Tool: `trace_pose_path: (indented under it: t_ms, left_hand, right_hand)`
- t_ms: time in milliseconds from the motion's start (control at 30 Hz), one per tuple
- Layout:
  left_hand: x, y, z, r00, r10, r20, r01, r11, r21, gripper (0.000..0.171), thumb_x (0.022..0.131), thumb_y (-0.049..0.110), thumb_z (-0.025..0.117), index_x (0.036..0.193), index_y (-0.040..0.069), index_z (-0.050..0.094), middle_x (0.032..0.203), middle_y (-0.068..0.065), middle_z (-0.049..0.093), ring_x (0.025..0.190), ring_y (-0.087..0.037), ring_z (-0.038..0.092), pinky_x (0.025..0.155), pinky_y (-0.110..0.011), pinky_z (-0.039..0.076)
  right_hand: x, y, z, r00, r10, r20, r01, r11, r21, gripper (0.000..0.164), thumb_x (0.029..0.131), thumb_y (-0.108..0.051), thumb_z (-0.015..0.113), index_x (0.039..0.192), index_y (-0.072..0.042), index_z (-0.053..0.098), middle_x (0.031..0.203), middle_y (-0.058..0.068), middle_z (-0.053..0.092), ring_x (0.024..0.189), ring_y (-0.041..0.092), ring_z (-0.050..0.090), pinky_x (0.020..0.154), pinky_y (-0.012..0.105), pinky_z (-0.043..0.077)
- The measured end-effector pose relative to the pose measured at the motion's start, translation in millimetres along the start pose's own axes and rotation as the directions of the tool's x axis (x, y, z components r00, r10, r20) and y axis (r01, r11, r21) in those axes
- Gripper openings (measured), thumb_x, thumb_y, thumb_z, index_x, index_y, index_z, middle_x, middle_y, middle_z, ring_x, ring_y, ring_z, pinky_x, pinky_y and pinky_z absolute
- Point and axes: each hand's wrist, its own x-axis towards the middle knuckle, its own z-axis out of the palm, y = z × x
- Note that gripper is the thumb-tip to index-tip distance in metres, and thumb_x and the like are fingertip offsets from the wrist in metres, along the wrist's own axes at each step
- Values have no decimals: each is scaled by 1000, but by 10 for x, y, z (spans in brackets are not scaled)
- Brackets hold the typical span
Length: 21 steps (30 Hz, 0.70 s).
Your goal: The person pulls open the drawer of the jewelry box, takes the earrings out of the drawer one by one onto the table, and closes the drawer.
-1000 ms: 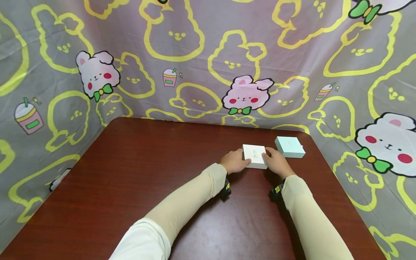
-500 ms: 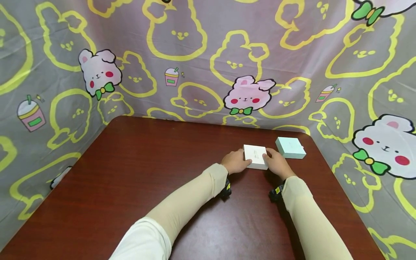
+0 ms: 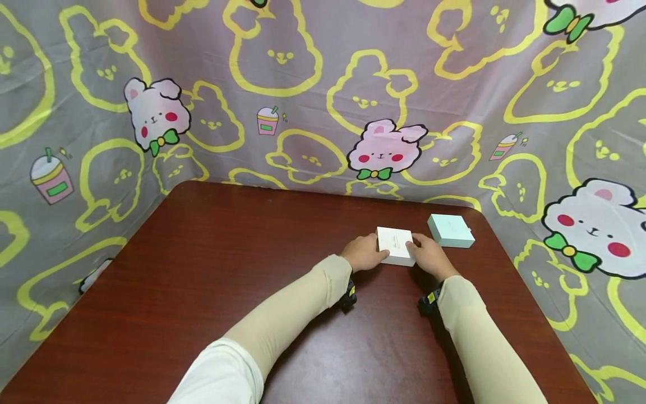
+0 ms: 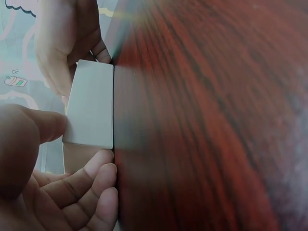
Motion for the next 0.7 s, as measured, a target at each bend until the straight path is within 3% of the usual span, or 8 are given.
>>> trace_pose_path:
  t_ms: [333,700]
  left_hand:
    - [-19,-33,-65,998,50,30,-49,999,-4,39,96,42,58,118,10,61,105,-3,67,86,-16,64,72,-32,49]
    - [-41,-93,-79,998,48,41,-48,999,-1,40,95,43,60,117,10,60,101,-3,66,83,-15,62,71,-32,49]
  right_hand:
    - [-28,-13,7,1000,-1,9,1,1000,4,57,104,-31,43,144,9,35,143,30,39,133,45,34,104,61,27]
    - [-55,-46,37,999,7,32,-6,1000,-1,61,103,-35,43,145,8,34,145,30,38,134,44,33,105,60,27]
